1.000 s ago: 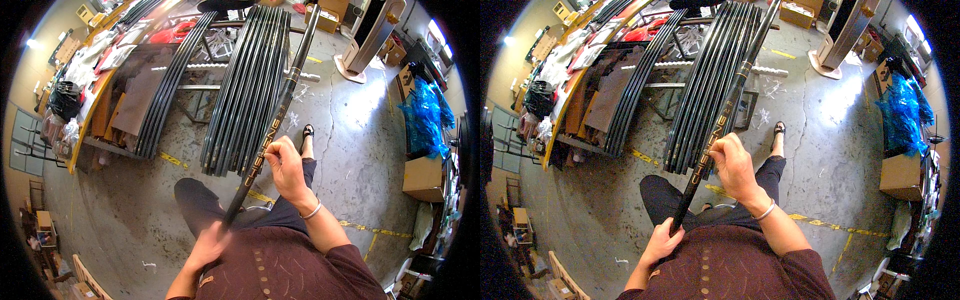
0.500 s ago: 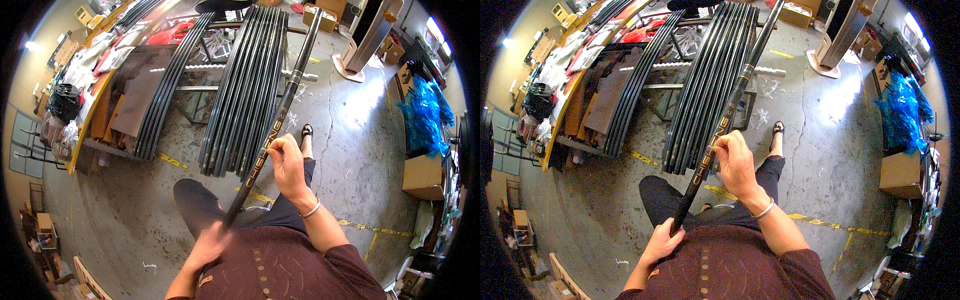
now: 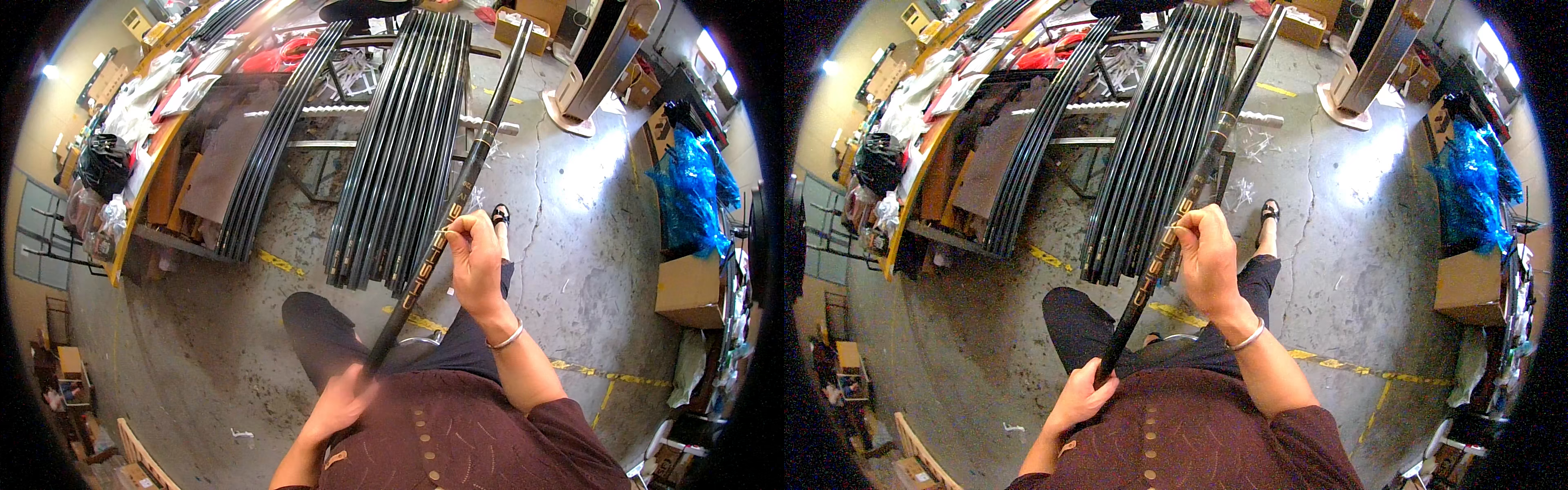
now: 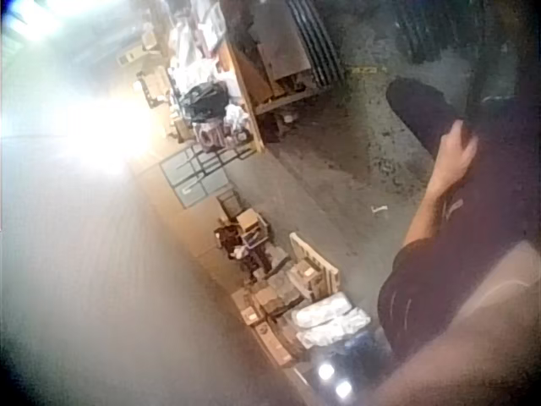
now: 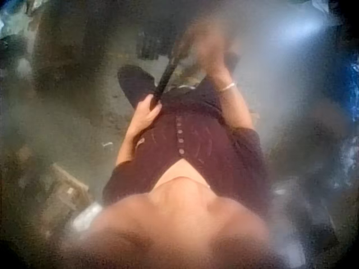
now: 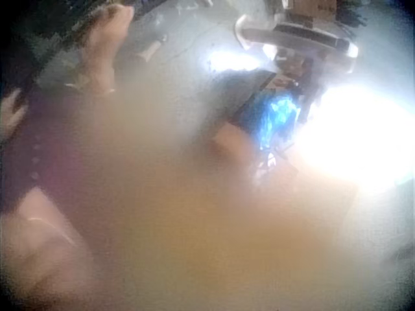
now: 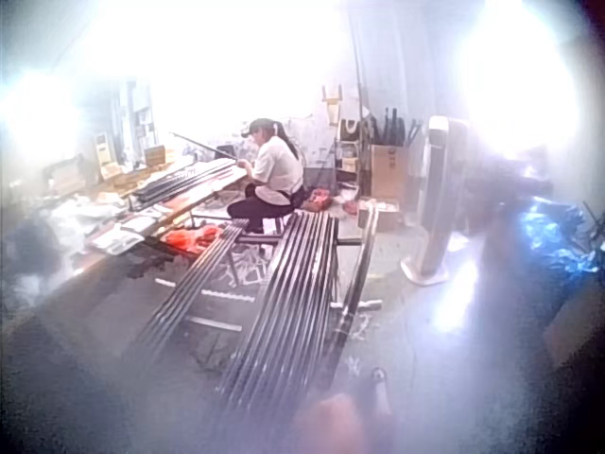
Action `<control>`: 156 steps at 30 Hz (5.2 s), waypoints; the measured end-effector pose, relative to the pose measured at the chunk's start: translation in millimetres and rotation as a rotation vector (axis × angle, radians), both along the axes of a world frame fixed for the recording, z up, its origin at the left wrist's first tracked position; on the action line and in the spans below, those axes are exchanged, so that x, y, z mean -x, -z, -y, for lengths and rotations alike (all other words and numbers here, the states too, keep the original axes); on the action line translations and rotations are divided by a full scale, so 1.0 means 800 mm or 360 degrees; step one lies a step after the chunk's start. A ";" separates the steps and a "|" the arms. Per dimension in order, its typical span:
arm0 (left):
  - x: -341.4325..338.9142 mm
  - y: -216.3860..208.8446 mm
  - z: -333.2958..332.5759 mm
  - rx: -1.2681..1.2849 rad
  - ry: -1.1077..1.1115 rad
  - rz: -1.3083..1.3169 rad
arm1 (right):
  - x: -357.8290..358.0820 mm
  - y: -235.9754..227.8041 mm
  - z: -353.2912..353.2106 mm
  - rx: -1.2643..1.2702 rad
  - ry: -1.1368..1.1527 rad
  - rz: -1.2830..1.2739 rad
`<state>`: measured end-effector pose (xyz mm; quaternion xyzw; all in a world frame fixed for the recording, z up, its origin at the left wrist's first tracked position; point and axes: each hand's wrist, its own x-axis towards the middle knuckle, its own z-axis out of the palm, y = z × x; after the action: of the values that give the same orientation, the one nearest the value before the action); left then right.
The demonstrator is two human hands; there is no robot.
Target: The person picks up long black poles from a rack and wipes them with a small white cloth. They rotate the poles to clean different sections and then place them back on the rack, repeating this process for several poles.
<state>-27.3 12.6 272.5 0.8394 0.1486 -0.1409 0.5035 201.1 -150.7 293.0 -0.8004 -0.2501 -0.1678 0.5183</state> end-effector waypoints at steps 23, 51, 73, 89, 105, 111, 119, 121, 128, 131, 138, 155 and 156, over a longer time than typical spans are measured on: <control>0.010 0.004 -0.013 0.0081 0.0041 0.0006 | -0.033 0.011 0.001 -0.0125 0.0107 0.0011; 0.026 0.007 -0.023 0.0006 -0.0007 -0.0020 | -0.027 0.001 0.024 -0.0141 -0.0444 -0.0286; 0.023 0.008 -0.025 -0.0089 0.0007 0.0073 | -0.025 -0.001 0.011 -0.0520 -0.0316 -0.0442; 0.027 0.020 -0.026 0.0022 0.0038 0.0031 | -0.044 0.009 0.017 -0.0565 -0.0054 -0.0604; 0.024 0.014 -0.023 0.0016 0.0080 0.0041 | -0.068 0.011 0.032 -0.0992 0.0048 -0.0870; 0.027 0.017 -0.026 -0.0009 0.0104 -0.0083 | -0.078 0.008 0.033 -0.1122 0.0106 -0.0954; 0.029 0.018 -0.026 0.0008 0.0105 -0.0113 | -0.093 0.010 0.038 -0.1284 0.0084 -0.0987; 0.027 0.014 -0.024 0.0038 0.0094 -0.0076 | -0.096 0.013 0.040 -0.1346 0.0073 -0.1000; 0.027 0.015 -0.026 0.0055 0.0124 -0.0135 | -0.104 0.026 0.047 -0.1881 0.0004 -0.1192; 0.030 0.020 -0.026 0.0072 0.0127 -0.0119 | -0.105 0.029 0.051 -0.2204 0.0023 -0.1304; 0.026 0.016 -0.024 0.0070 0.0165 -0.0118 | -0.121 0.040 0.072 -0.2403 -0.0156 -0.1266; 0.033 0.018 -0.030 0.0067 0.0008 -0.0241 | -0.106 0.020 0.104 -0.2145 -0.0315 -0.1189; 0.033 0.018 -0.029 0.0082 0.0014 -0.0197 | -0.103 0.032 0.102 -0.2068 -0.0347 -0.1346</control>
<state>-53.9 36.2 257.9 0.8164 0.1721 -0.1987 0.5142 283.7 -232.7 267.1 -0.3033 0.0397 0.0904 0.9478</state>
